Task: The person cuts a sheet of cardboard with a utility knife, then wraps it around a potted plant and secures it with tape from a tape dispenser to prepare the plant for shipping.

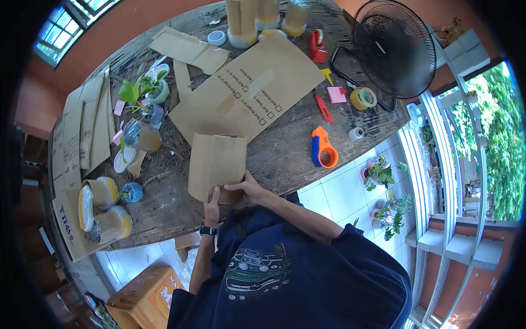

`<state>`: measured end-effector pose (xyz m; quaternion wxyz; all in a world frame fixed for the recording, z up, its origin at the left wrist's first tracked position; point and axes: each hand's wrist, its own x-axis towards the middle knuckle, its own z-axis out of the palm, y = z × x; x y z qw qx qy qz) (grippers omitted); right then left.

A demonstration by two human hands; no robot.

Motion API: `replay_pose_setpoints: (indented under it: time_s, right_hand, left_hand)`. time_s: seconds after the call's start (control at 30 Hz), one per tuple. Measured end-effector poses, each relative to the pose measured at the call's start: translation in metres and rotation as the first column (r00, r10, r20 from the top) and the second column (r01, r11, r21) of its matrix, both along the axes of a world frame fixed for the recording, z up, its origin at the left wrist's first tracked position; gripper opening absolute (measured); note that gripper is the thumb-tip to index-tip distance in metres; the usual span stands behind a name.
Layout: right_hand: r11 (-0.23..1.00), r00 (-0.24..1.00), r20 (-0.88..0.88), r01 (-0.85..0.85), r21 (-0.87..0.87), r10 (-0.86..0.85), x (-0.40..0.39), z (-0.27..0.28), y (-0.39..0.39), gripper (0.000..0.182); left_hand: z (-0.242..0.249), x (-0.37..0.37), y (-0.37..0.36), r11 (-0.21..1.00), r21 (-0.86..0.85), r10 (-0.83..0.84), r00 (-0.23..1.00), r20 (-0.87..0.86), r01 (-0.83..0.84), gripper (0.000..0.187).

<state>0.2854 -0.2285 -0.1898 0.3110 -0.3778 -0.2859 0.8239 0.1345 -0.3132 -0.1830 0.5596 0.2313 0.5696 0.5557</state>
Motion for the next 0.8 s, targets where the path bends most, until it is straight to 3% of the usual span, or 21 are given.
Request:
replay_pose_setpoints:
  time_s: [0.07, 0.23, 0.43, 0.53, 0.63, 0.73, 0.8]
  right_hand:
    - [0.982, 0.991, -0.126, 0.009, -0.191, -0.034, 0.012, 0.000, -0.002, 0.082]
    - [0.992, 0.969, -0.246, -0.055, -0.111, 0.026, 0.029, -0.010, 0.004, 0.089]
    - [0.992, 0.964, -0.267, -0.023, -0.126, -0.011, 0.023, -0.003, 0.012, 0.090]
    - [0.992, 0.971, -0.237, -0.010, -0.124, -0.020, 0.020, 0.001, 0.015, 0.085]
    - [0.998, 0.983, -0.186, -0.001, -0.062, -0.010, 0.015, 0.005, 0.015, 0.079]
    - [0.999, 0.992, -0.126, 0.031, 0.031, -0.027, 0.010, 0.008, 0.012, 0.078]
    - [0.987, 1.000, 0.004, -0.022, 0.156, 0.022, 0.010, 0.013, 0.013, 0.081]
  left_hand:
    - [0.009, 0.003, 0.002, 0.998, 0.056, 0.011, 1.000, 0.001, -0.011, 0.042]
    - [0.030, -0.005, 0.015, 0.993, 0.073, -0.095, 0.993, 0.070, 0.090, 0.042]
    - [0.058, 0.001, 0.036, 0.983, 0.180, -0.005, 0.992, 0.129, -0.019, 0.046]
    - [0.048, 0.001, 0.041, 0.984, 0.089, 0.130, 0.965, 0.228, -0.153, 0.049]
    - [0.035, 0.007, 0.045, 0.924, -0.065, 0.376, 0.869, 0.321, -0.376, 0.050]
    - [0.004, 0.015, 0.042, 0.833, 0.001, 0.552, 0.832, 0.055, -0.553, 0.059]
    - [0.014, 0.013, 0.035, 0.863, -0.032, 0.471, 0.825, -0.313, -0.504, 0.074]
